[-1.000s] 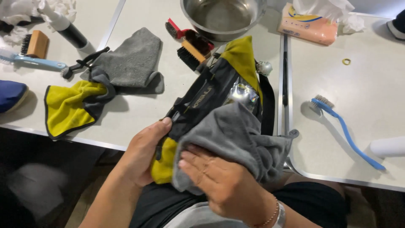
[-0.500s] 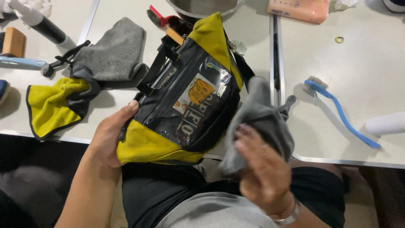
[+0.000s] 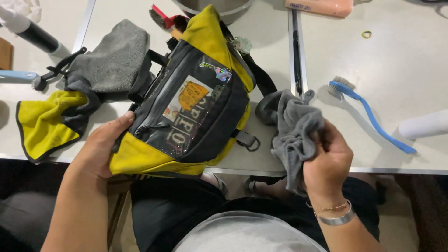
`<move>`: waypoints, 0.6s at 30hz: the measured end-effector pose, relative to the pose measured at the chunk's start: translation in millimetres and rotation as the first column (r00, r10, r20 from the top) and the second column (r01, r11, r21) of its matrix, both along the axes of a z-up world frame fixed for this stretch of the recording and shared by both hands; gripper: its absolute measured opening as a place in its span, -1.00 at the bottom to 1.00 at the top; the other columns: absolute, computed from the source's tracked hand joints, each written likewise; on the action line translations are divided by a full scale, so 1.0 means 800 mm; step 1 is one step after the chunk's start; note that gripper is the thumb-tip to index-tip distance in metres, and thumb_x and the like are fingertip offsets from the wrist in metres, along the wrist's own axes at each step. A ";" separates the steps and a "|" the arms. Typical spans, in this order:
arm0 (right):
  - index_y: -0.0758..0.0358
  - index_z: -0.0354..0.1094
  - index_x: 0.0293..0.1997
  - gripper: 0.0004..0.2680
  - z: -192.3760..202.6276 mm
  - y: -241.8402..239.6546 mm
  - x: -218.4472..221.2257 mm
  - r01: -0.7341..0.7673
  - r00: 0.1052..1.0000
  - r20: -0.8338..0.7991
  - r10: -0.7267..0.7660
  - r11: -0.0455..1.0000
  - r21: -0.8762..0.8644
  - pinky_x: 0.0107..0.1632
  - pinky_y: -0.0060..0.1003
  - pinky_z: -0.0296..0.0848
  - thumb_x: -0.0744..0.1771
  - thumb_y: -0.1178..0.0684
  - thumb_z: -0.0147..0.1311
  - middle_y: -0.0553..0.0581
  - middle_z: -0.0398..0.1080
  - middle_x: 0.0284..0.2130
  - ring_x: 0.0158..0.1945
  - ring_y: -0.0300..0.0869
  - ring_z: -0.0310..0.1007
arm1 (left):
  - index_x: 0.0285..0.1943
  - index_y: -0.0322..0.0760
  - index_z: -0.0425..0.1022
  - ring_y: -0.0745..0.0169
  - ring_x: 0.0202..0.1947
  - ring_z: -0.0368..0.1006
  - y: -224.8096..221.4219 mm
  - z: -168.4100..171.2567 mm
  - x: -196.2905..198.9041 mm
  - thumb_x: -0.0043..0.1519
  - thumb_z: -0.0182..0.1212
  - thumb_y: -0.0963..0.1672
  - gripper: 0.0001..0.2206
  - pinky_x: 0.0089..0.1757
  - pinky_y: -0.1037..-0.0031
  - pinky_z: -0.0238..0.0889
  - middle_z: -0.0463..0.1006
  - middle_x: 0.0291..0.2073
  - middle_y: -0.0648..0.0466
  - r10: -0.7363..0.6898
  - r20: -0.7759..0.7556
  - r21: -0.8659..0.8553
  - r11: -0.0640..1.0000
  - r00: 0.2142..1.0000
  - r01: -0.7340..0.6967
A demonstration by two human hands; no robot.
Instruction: Cleaning a yellow and black bag using a toothbrush, cleaning foam, and a microfiber cloth.
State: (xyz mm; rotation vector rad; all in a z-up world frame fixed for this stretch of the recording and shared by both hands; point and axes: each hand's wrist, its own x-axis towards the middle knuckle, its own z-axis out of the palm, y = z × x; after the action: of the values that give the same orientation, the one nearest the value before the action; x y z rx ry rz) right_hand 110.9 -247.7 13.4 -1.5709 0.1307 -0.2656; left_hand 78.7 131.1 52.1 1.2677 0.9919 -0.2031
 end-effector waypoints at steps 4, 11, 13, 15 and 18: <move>0.27 0.40 0.16 -0.78 -0.042 -0.013 0.013 -0.059 0.998 0.002 0.061 0.961 0.269 0.23 -0.25 0.56 0.39 0.11 0.06 0.09 0.49 -0.01 0.09 -0.15 0.49 | -0.04 -0.26 0.47 0.01 -0.35 0.54 0.022 -0.006 0.006 0.34 0.20 0.06 -0.67 -0.30 0.31 0.43 0.61 -0.28 -0.07 -0.151 0.003 0.063 0.987 0.989 0.150; 0.34 0.32 0.22 -0.75 -0.059 -0.012 0.011 -0.167 0.982 0.118 0.148 0.972 0.168 0.21 -0.24 0.55 0.41 0.10 0.01 0.18 0.47 0.03 0.13 -0.07 0.48 | 0.23 -0.35 0.45 -0.06 -0.03 0.51 -0.016 0.056 0.015 0.41 0.06 -0.02 -0.65 -0.08 0.21 0.35 0.59 0.04 -0.16 -0.383 -0.171 0.552 0.726 0.908 0.410; 0.35 0.32 0.22 -0.75 -0.062 -0.012 0.012 -0.161 0.983 0.121 0.141 0.972 0.173 0.20 -0.24 0.56 0.40 0.12 0.02 0.19 0.47 0.03 0.13 -0.07 0.49 | 0.34 -0.27 0.35 -0.09 0.13 0.47 -0.038 0.075 0.014 0.35 0.16 0.00 -0.57 0.03 0.12 0.31 0.53 0.19 -0.14 -0.342 -0.341 0.750 0.463 0.876 0.473; 0.34 0.30 0.24 -0.74 -0.061 -0.012 0.013 -0.191 0.978 0.109 0.176 0.969 0.158 0.24 -0.22 0.54 0.41 0.13 -0.01 0.20 0.46 0.06 0.16 -0.06 0.48 | 0.38 -0.34 0.38 -0.39 0.21 0.28 -0.063 0.086 0.013 0.29 0.19 -0.22 -0.57 0.06 -0.13 0.15 0.44 0.23 -0.27 -0.439 -0.224 0.952 0.092 0.870 0.291; 0.38 0.31 0.22 -0.74 -0.062 -0.011 0.011 -0.218 0.969 0.145 0.200 0.969 0.115 0.21 -0.25 0.55 0.40 0.12 0.01 0.23 0.47 0.05 0.14 -0.06 0.49 | 0.27 -0.42 0.49 -0.26 0.31 0.31 -0.111 0.096 0.011 0.23 0.26 -0.22 -0.62 0.33 -0.02 0.06 0.54 0.18 -0.22 -0.836 -0.133 0.977 -0.201 0.532 -0.071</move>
State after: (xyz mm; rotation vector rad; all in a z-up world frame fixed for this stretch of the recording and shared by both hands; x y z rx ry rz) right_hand 120.0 -256.5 -36.1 -1.4195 -0.1196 -0.1903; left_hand 87.3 42.2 128.6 2.8682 -0.3729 0.5900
